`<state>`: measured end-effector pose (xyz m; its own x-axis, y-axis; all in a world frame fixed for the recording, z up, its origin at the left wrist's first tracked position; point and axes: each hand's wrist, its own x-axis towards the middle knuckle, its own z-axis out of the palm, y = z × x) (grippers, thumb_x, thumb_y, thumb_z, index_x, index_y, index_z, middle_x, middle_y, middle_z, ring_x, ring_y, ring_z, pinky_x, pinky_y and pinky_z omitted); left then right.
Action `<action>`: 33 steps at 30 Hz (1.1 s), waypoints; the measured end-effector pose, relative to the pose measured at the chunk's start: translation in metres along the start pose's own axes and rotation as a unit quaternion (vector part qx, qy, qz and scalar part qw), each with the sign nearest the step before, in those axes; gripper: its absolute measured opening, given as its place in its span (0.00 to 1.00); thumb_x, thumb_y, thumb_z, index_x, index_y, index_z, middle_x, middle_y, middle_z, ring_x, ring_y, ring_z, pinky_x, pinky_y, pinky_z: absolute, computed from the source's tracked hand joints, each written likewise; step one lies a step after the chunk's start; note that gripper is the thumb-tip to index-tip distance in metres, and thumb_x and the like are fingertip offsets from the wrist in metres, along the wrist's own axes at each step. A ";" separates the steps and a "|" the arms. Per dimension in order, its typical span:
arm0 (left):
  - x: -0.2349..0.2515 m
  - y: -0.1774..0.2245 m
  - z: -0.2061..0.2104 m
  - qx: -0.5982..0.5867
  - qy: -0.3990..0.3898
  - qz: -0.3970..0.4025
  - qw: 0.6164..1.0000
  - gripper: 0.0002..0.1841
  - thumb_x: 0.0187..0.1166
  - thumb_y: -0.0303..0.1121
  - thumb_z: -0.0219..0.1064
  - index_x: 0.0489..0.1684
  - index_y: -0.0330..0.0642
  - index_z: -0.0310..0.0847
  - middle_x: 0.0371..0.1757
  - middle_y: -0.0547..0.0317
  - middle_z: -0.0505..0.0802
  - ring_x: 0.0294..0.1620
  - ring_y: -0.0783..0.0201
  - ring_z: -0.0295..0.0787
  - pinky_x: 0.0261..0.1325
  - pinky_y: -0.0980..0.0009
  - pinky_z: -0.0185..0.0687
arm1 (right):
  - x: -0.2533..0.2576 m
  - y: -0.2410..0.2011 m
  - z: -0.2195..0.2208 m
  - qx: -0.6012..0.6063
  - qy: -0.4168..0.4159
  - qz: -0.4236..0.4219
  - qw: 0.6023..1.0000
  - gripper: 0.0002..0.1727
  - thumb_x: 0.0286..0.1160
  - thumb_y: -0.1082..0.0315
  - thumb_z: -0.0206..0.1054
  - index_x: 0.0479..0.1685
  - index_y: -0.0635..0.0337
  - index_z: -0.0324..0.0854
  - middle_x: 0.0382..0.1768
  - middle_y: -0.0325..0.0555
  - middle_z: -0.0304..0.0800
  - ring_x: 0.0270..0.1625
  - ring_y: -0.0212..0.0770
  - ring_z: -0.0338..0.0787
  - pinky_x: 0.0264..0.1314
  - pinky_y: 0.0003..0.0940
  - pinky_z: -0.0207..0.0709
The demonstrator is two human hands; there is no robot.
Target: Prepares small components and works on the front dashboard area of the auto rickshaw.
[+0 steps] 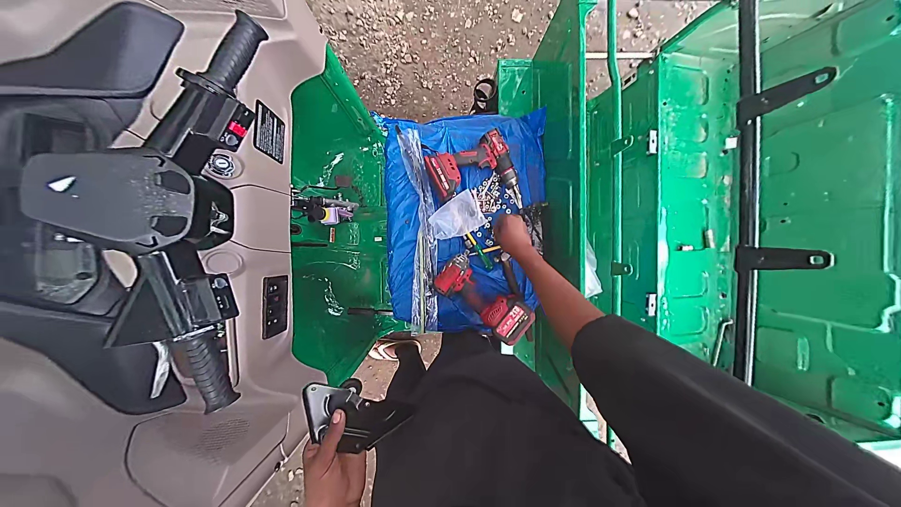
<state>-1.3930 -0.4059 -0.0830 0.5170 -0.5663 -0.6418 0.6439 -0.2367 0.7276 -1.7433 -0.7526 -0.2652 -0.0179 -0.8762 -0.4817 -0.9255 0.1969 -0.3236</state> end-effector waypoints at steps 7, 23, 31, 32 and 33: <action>-0.011 0.005 0.000 -0.091 -0.015 -0.015 0.996 0.20 0.68 0.36 0.81 0.57 0.41 0.85 0.47 0.48 0.96 0.46 0.58 0.97 0.52 0.56 0.95 | 0.042 -0.011 -0.007 0.009 0.035 0.015 0.999 0.14 0.78 0.63 0.65 0.51 0.62 0.89 0.53 0.67 0.91 0.59 0.68 0.90 0.58 0.72 0.81; -0.016 0.012 -0.008 -0.184 -0.117 -0.040 0.975 0.23 0.65 0.33 0.83 0.59 0.40 0.84 0.52 0.41 0.94 0.48 0.51 0.96 0.55 0.50 0.94 | -0.099 -0.042 -0.008 0.826 -0.128 0.001 0.549 0.11 0.72 0.63 0.58 0.41 0.54 0.84 0.46 0.48 0.92 0.45 0.43 0.91 0.50 0.39 0.86; -0.023 0.022 0.002 -0.184 -0.129 -0.044 0.973 0.25 0.65 0.31 0.83 0.61 0.37 0.81 0.53 0.40 0.94 0.51 0.50 0.96 0.58 0.49 0.92 | -0.166 -0.144 -0.022 0.517 -0.271 -0.188 0.790 0.10 0.82 0.61 0.67 0.36 0.56 0.86 0.21 0.34 0.79 0.20 0.27 0.74 0.25 0.23 0.71; -0.027 0.022 0.000 -0.186 -0.127 -0.043 0.973 0.26 0.65 0.31 0.83 0.62 0.37 0.80 0.53 0.40 0.93 0.51 0.50 0.95 0.58 0.49 0.92 | -0.185 -0.157 -0.024 0.485 -0.322 -0.215 0.784 0.13 0.83 0.58 0.68 0.35 0.55 0.86 0.18 0.30 0.76 0.18 0.24 0.70 0.21 0.21 0.65; -0.030 0.023 -0.003 -0.186 -0.126 -0.040 0.974 0.27 0.65 0.31 0.84 0.62 0.36 0.80 0.53 0.40 0.93 0.51 0.49 0.95 0.58 0.49 0.92 | -0.204 -0.168 -0.023 0.460 -0.376 -0.251 0.764 0.14 0.83 0.55 0.68 0.36 0.55 0.88 0.18 0.28 0.76 0.17 0.23 0.69 0.20 0.20 0.64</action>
<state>-1.3923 -0.3925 -0.0481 0.3317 -0.7445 -0.5794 0.8608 -0.0126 0.5088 -1.5927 -0.6170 -0.0937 0.7946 -0.5107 -0.3282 -0.0807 0.4469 -0.8909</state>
